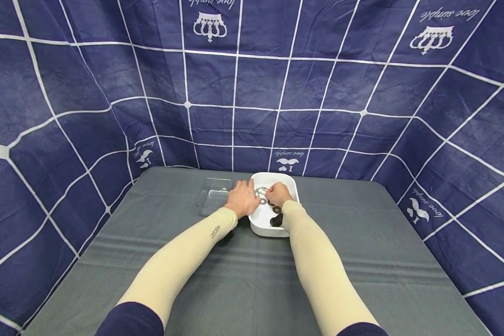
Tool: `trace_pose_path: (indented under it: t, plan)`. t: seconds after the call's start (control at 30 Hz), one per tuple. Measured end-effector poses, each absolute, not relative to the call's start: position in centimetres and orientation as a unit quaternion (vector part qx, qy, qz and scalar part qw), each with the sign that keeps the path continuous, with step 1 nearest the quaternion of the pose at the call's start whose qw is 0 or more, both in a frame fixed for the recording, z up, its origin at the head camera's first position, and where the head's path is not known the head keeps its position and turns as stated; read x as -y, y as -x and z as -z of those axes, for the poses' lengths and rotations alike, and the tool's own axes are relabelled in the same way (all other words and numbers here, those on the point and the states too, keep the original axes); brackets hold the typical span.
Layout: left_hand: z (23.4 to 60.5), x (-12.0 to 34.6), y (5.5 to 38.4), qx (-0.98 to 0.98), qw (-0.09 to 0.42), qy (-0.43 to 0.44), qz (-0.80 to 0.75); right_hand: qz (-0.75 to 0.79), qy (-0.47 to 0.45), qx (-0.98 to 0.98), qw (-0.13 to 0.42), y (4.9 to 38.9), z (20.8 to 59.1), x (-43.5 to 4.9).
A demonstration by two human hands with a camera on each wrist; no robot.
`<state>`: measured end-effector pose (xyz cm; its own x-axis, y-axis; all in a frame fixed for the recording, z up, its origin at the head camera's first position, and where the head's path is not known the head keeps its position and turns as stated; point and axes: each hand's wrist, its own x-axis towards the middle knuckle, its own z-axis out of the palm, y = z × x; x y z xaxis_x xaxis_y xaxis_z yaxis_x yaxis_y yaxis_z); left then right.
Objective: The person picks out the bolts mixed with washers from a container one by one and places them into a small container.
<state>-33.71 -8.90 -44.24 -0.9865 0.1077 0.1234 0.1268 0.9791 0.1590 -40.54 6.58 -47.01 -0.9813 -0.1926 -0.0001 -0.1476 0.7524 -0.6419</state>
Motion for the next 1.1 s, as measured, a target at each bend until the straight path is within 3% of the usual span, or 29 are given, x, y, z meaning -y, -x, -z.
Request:
trace_pose_path:
  t: [1.1]
  plan:
    - [44.44, 8.84, 34.08, 0.995, 0.058, 0.064, 0.055, 0.310, 0.148, -0.938, 0.033, 40.41, 46.40, -6.89]
